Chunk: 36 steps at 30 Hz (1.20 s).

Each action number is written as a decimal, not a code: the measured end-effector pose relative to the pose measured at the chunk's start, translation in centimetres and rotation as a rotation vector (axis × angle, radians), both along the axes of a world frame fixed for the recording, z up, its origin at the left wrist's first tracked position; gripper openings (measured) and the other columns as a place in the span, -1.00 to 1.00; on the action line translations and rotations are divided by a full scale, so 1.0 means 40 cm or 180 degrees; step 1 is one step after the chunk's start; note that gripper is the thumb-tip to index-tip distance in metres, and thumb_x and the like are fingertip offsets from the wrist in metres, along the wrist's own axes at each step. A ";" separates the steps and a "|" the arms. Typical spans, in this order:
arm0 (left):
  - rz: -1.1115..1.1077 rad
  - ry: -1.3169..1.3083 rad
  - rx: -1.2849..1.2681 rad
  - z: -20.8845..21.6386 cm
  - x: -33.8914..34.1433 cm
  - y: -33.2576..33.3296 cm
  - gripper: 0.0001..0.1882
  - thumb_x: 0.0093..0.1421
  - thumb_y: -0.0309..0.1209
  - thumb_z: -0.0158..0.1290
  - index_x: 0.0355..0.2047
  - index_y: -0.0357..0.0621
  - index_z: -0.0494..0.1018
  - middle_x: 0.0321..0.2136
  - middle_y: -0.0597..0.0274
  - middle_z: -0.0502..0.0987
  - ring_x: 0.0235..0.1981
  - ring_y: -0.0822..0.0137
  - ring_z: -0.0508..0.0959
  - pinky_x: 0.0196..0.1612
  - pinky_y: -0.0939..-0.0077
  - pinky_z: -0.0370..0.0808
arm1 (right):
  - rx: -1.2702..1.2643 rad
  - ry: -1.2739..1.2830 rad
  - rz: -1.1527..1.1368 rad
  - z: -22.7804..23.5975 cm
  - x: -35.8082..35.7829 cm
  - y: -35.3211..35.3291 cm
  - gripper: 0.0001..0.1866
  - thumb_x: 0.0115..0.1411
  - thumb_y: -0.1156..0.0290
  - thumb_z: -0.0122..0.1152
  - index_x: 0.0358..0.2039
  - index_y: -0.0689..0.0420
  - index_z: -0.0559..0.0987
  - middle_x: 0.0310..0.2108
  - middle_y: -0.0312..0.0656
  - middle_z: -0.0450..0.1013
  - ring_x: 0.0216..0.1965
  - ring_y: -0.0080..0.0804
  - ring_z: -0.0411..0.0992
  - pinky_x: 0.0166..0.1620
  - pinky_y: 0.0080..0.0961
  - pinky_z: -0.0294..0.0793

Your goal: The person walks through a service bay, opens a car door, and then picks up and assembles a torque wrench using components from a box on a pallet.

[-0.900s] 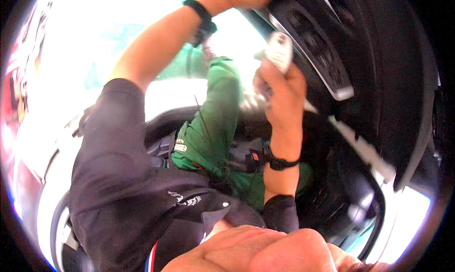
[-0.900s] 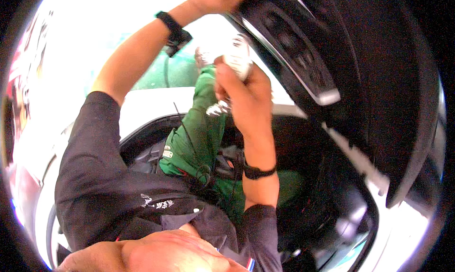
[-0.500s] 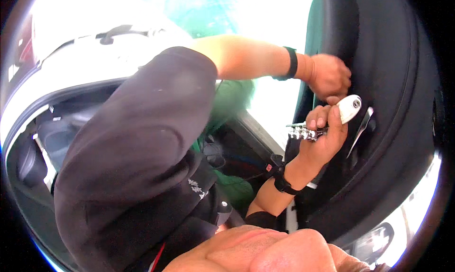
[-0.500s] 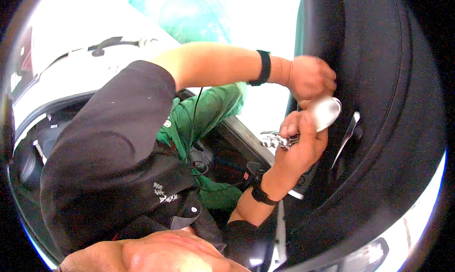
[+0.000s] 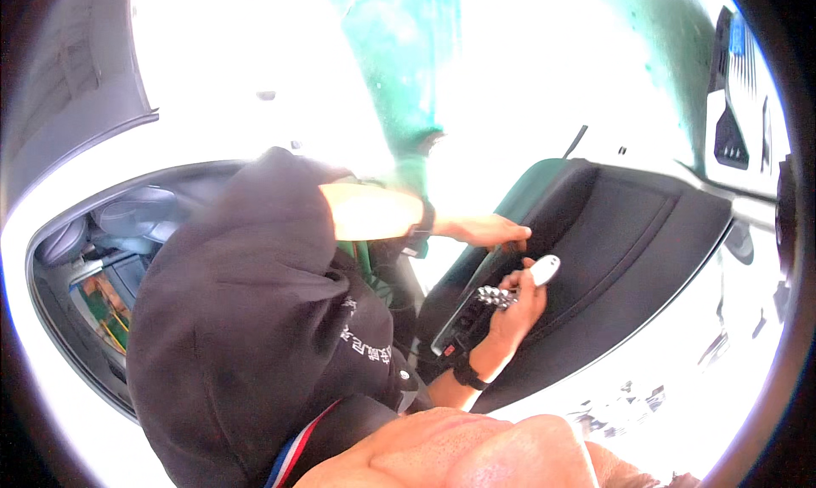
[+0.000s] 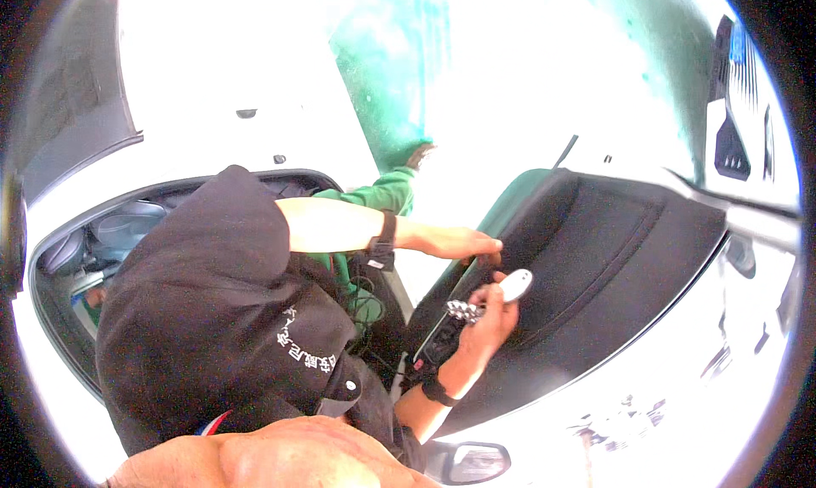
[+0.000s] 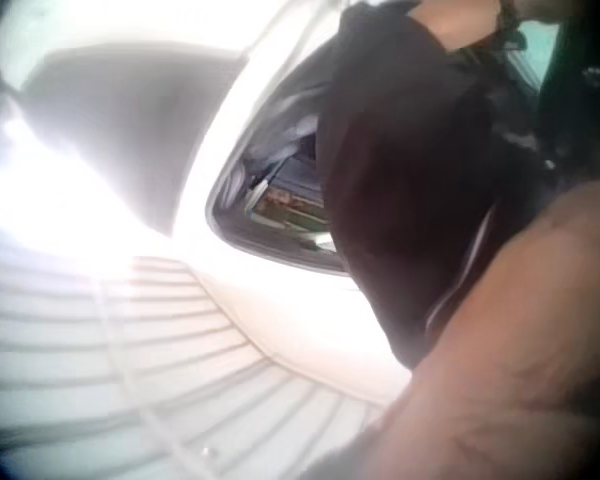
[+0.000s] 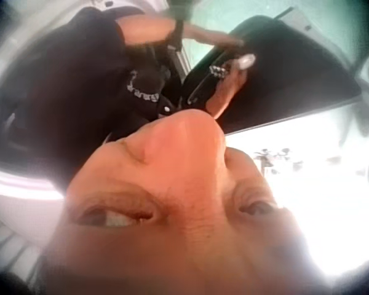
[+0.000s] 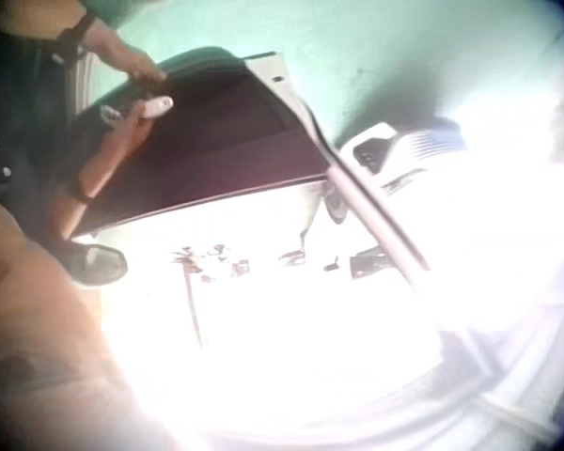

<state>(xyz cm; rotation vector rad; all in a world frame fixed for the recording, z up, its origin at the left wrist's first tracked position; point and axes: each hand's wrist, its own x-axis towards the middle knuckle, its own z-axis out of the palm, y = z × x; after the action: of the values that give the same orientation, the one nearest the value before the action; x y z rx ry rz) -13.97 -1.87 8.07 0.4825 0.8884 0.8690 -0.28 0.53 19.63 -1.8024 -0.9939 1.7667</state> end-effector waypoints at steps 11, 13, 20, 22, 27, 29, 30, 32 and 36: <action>0.1176 -0.0427 -0.0093 0.320 -0.361 0.077 -0.61 0.29 -0.14 -0.03 -0.06 -0.20 0.38 -0.25 0.31 0.45 -0.23 0.48 0.41 -0.14 0.50 0.38 | -0.0046 0.0103 0.2314 0.180 -0.407 0.196 -0.69 0.25 0.42 0.06 -0.08 0.38 0.44 -0.26 -0.24 0.45 -0.27 -0.58 0.37 -0.20 -0.64 0.33; 0.1533 -0.0436 -0.0098 0.380 -0.405 0.090 -0.61 0.28 -0.12 -0.01 -0.07 -0.17 0.40 -0.27 0.32 0.45 -0.28 0.49 0.42 -0.22 0.54 0.41 | 0.0144 0.0195 0.2510 0.213 -0.436 0.239 -0.65 0.25 0.40 0.07 -0.04 0.39 0.43 -0.24 -0.21 0.46 -0.24 -0.55 0.39 -0.16 -0.63 0.35; 0.2491 -0.0546 -0.0143 0.547 -0.545 0.139 -0.67 0.29 -0.13 -0.04 -0.13 -0.12 0.37 -0.29 0.23 0.50 -0.27 0.37 0.53 -0.27 0.46 0.48 | 0.2134 -0.0826 0.2703 0.323 -0.481 0.583 -0.63 0.19 0.41 0.14 -0.03 0.34 0.43 -0.10 0.00 0.47 -0.09 -0.31 0.46 -0.01 -0.45 0.41; 0.2662 -0.0558 -0.0172 0.578 -0.595 0.151 -0.68 0.30 -0.14 -0.05 -0.15 -0.14 0.38 -0.33 0.21 0.50 -0.30 0.37 0.54 -0.29 0.46 0.49 | 0.2821 -0.1632 0.2568 0.355 -0.448 0.711 -0.61 0.18 0.36 0.16 -0.02 0.29 0.45 -0.09 0.02 0.47 -0.08 -0.18 0.47 -0.01 -0.36 0.40; 0.3539 -0.0583 -0.0138 0.603 -0.772 0.210 -0.70 0.30 -0.17 -0.06 -0.24 -0.18 0.41 -0.39 0.20 0.48 -0.44 0.39 0.53 -0.36 0.47 0.52 | 0.3007 -0.3814 0.1667 0.428 -0.417 0.887 -0.51 0.10 0.23 0.13 -0.08 0.38 0.47 -0.12 0.23 0.44 -0.07 0.11 0.40 0.06 -0.20 0.32; 0.3555 -0.0747 -0.0069 0.535 -0.851 0.253 -0.69 0.29 -0.17 -0.05 -0.26 -0.20 0.40 -0.44 0.19 0.48 -0.47 0.39 0.51 -0.37 0.46 0.52 | 0.3146 -0.4015 0.1764 0.395 -0.418 0.880 -0.52 0.06 0.25 0.15 -0.12 0.39 0.48 -0.15 0.18 0.46 -0.05 0.04 0.40 0.05 -0.19 0.33; 0.3502 -0.0697 -0.0009 0.529 -0.914 0.289 -0.69 0.29 -0.16 -0.04 -0.27 -0.20 0.39 -0.45 0.18 0.48 -0.47 0.39 0.51 -0.37 0.45 0.52 | 0.3264 -0.4041 0.1723 0.384 -0.413 0.889 -0.56 0.02 0.27 0.17 -0.17 0.37 0.51 -0.19 0.15 0.48 -0.07 0.01 0.40 0.03 -0.18 0.34; 0.3580 -0.0582 -0.0192 0.528 -0.986 0.358 -0.69 0.29 -0.16 -0.04 -0.28 -0.21 0.39 -0.47 0.17 0.48 -0.48 0.38 0.51 -0.38 0.46 0.52 | 0.3099 -0.4227 0.1440 0.336 -0.399 0.911 -0.62 0.01 0.32 0.15 -0.21 0.33 0.54 -0.21 0.14 0.48 -0.09 0.03 0.41 0.02 -0.19 0.35; 0.3335 -0.0287 0.0071 0.564 -1.155 0.479 -0.69 0.28 -0.17 -0.04 -0.29 -0.22 0.38 -0.49 0.17 0.48 -0.52 0.38 0.51 -0.41 0.46 0.53 | 0.2995 -0.4095 0.1046 0.386 -0.464 0.918 -0.65 0.03 0.38 0.12 -0.20 0.34 0.51 -0.21 0.09 0.48 -0.08 0.03 0.39 0.02 -0.19 0.34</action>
<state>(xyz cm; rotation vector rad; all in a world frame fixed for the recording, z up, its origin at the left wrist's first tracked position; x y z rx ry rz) -60.15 17.30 30.65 -0.0522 1.0434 1.8325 -18.85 37.25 35.07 -1.9567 -2.1357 -0.1610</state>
